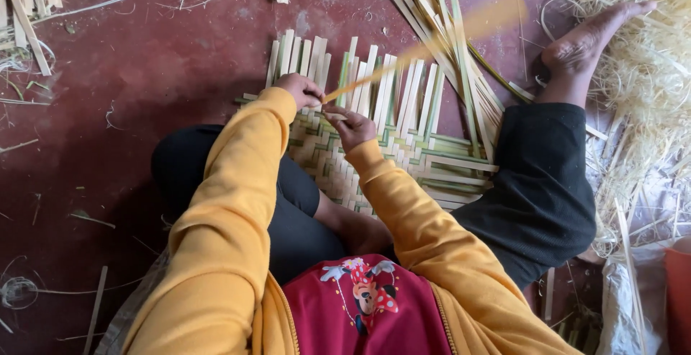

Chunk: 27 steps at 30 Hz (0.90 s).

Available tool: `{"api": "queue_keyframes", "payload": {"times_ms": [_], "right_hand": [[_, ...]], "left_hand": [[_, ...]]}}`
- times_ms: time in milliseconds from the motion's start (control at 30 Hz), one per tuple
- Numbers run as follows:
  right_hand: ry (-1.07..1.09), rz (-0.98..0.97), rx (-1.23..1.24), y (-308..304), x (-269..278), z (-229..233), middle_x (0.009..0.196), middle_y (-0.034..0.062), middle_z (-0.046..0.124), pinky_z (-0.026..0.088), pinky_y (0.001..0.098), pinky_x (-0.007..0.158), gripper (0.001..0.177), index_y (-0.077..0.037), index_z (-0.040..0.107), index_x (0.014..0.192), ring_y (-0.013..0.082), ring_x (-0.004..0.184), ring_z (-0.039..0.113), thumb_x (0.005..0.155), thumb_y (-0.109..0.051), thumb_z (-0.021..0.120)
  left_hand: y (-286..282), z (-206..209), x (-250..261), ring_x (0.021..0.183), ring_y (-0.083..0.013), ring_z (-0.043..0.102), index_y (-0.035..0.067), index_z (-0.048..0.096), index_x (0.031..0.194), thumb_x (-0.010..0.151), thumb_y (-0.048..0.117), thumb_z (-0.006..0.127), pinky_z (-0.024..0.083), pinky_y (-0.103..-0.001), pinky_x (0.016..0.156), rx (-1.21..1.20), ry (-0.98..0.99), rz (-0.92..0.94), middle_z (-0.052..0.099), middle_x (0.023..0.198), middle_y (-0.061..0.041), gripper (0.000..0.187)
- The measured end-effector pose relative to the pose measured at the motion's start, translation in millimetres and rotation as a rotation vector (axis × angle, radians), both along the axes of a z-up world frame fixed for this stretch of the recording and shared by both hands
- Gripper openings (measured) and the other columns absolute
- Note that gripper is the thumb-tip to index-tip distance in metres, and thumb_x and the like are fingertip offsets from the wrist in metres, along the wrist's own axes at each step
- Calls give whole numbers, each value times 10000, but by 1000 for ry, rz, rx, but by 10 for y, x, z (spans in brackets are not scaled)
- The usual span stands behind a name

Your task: The person is weaving thin bamboo strips into a mat pattern while sitting on the floor.

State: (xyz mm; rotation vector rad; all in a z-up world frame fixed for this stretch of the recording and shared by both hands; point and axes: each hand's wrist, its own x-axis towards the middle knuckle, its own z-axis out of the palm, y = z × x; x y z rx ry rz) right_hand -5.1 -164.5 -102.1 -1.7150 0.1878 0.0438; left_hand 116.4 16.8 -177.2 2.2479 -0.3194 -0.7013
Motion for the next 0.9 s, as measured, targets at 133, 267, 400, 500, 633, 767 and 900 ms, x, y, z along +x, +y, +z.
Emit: {"api": "queue_keyframes", "payload": {"times_ms": [133, 267, 400, 500, 633, 767, 900], "right_hand": [[-8, 63, -268, -17, 63, -46, 901, 134, 770, 597, 417, 848, 195, -203, 792, 1067, 296, 910, 740, 936, -337, 740], [-140, 52, -456, -148, 260, -34, 909, 186, 736, 569, 515, 859, 252, -179, 751, 1194, 406, 916, 694, 984, -290, 668], [-402, -16, -732, -408, 412, -401, 871, 26, 581, 562, 400, 775, 160, -242, 791, 988, 305, 868, 627, 862, -173, 722], [-437, 28, -950, -470, 381, -499, 890, -19, 524, 532, 384, 757, 68, -267, 780, 851, 262, 903, 576, 808, -224, 751], [-487, 55, -966, -481, 277, -576, 915, -46, 495, 502, 370, 787, 47, -301, 751, 812, 243, 937, 546, 773, -276, 761], [-528, 81, -938, -506, 210, -478, 908, -41, 473, 473, 368, 814, 92, -296, 763, 833, 231, 943, 512, 801, -225, 714], [-558, 54, -981, -529, 71, -535, 928, -55, 481, 449, 346, 825, 159, -303, 763, 840, 203, 946, 496, 799, -171, 685]], "left_hand": [[-146, 147, -117, 982, -185, 712, 336, 784, 1033, 777, 196, 854, 571, -355, 930, 125, -157, -29, 749, 870, 60, 299], [-158, 233, -148, 971, -115, 702, 423, 650, 1266, 734, 157, 858, 558, -347, 949, 191, -195, 29, 729, 802, 148, 630], [-209, 641, -270, 978, -179, 710, 313, 484, 1426, 862, 43, 705, 544, -416, 964, 221, -152, -35, 739, 791, 105, 663], [-257, 823, -293, 1027, -204, 702, 238, 342, 1508, 898, 57, 681, 538, -457, 964, 284, -102, -33, 752, 886, 80, 720], [-298, 915, -309, 992, -224, 712, 205, 381, 1418, 869, 46, 663, 548, -476, 935, 334, -60, -56, 735, 841, 93, 637], [-328, 1004, -323, 976, -267, 723, 196, 388, 1397, 856, 44, 647, 564, -504, 909, 365, -55, -47, 733, 855, 62, 619], [-389, 1204, -436, 1112, -370, 673, 182, 260, 1530, 972, 138, 494, 555, -546, 952, 392, -37, -19, 700, 1107, -128, 607]]}}
